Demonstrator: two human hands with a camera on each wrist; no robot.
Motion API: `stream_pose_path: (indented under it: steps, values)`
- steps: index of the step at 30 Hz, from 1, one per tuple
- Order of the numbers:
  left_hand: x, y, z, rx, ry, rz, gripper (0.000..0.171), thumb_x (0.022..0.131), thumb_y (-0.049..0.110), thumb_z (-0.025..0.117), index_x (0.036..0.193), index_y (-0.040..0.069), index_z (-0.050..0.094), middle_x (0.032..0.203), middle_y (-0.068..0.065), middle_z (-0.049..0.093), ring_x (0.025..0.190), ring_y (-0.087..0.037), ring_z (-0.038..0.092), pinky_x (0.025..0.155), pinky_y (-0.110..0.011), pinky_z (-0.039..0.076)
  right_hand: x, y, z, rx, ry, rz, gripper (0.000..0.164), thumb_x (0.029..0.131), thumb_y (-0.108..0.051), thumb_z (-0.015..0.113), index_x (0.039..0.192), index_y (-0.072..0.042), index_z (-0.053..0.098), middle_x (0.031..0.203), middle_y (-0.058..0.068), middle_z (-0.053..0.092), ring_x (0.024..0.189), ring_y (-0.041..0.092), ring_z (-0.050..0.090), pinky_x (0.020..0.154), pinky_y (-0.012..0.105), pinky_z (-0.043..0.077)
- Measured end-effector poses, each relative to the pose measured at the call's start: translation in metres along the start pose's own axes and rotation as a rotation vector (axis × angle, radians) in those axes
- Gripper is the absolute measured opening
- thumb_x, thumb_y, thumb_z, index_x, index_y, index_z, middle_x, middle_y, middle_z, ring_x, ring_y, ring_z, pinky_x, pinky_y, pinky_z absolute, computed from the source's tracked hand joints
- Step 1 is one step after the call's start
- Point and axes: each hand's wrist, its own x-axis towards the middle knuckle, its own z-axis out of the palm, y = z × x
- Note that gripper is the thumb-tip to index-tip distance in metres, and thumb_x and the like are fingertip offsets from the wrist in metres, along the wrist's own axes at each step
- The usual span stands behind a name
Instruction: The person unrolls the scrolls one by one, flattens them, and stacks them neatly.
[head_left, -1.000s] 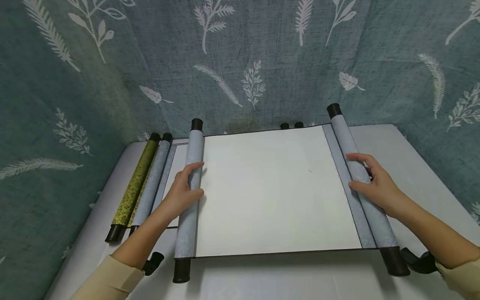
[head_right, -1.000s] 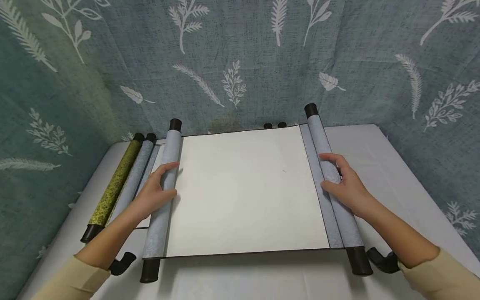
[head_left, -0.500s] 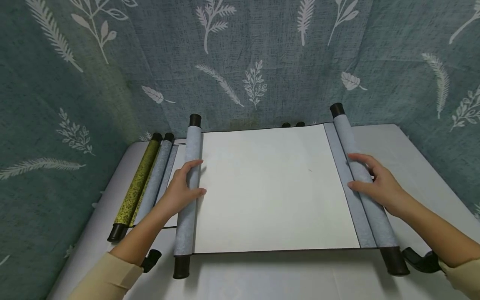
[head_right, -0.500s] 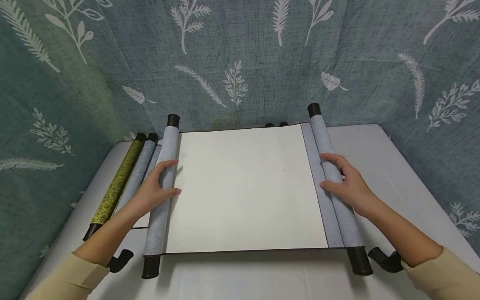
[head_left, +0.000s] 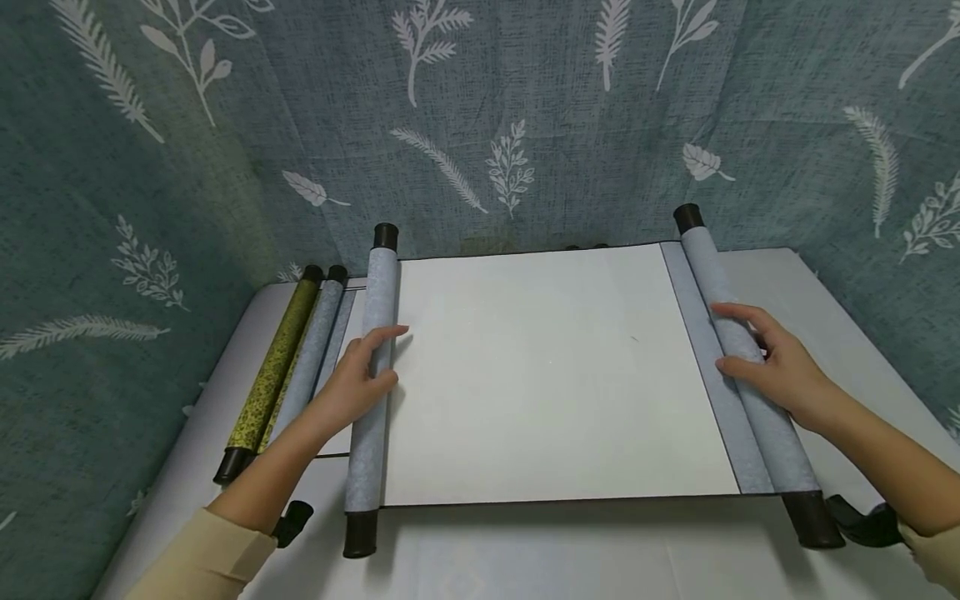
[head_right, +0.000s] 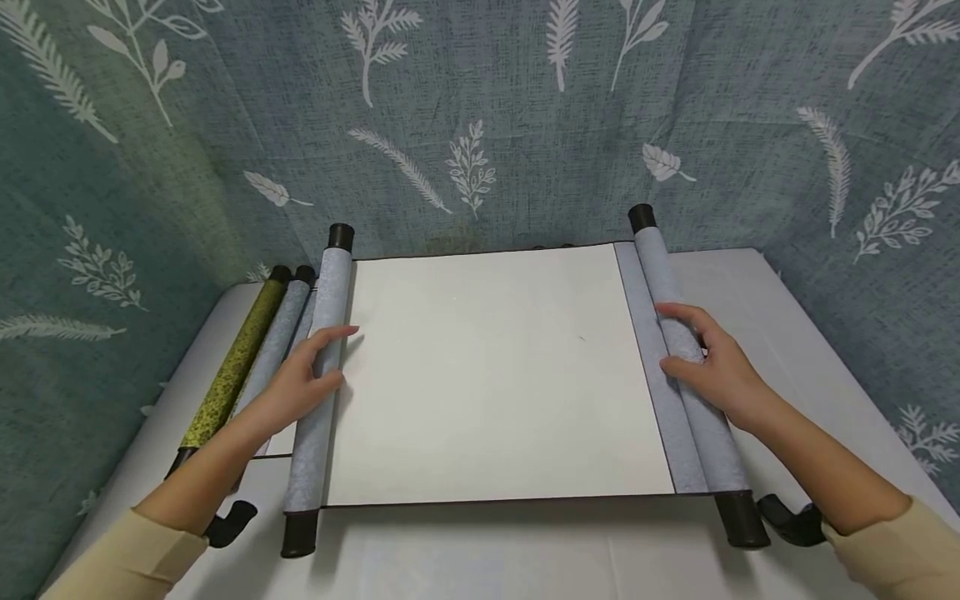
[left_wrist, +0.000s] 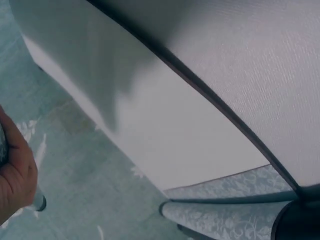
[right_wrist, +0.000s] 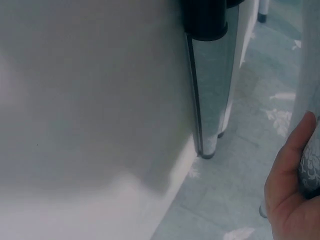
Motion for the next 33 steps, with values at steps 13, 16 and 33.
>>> stream_pose_path:
  steps: [13,16,33]
  values:
    - [0.004,-0.001,-0.005,-0.083,-0.009,-0.055,0.076,0.078,0.007,0.077,0.144,0.011,0.038,0.154,-0.017,0.023,0.141,-0.039,0.015,0.103,-0.062,0.024,0.000,0.000,-0.003,-0.034,0.011,-0.011,0.069,0.091,-0.005,0.059,0.149,-0.020,0.026,0.137,0.031,0.031,0.093,0.018,0.045,0.065,0.037,0.042]
    - [0.004,-0.001,-0.006,-0.095,0.004,-0.056,0.073,0.081,0.002,0.072,0.144,0.010,0.037,0.153,-0.018,0.022,0.141,-0.039,0.016,0.102,-0.062,0.026,0.000,0.000,-0.003,-0.033,0.012,-0.011,0.068,0.091,-0.005,0.059,0.149,-0.020,0.026,0.137,0.031,0.031,0.092,0.014,0.045,0.066,0.037,0.042]
    - [0.006,-0.020,-0.014,-0.014,0.007,0.074,0.061,0.087,-0.006,0.047,0.145,0.003,0.029,0.151,-0.023,0.023,0.139,-0.040,0.021,0.098,-0.055,0.029,0.001,0.002,-0.007,0.008,0.010,0.012,0.069,0.093,-0.006,0.057,0.150,-0.027,0.025,0.135,0.034,0.029,0.085,0.000,0.046,0.062,0.034,0.044]
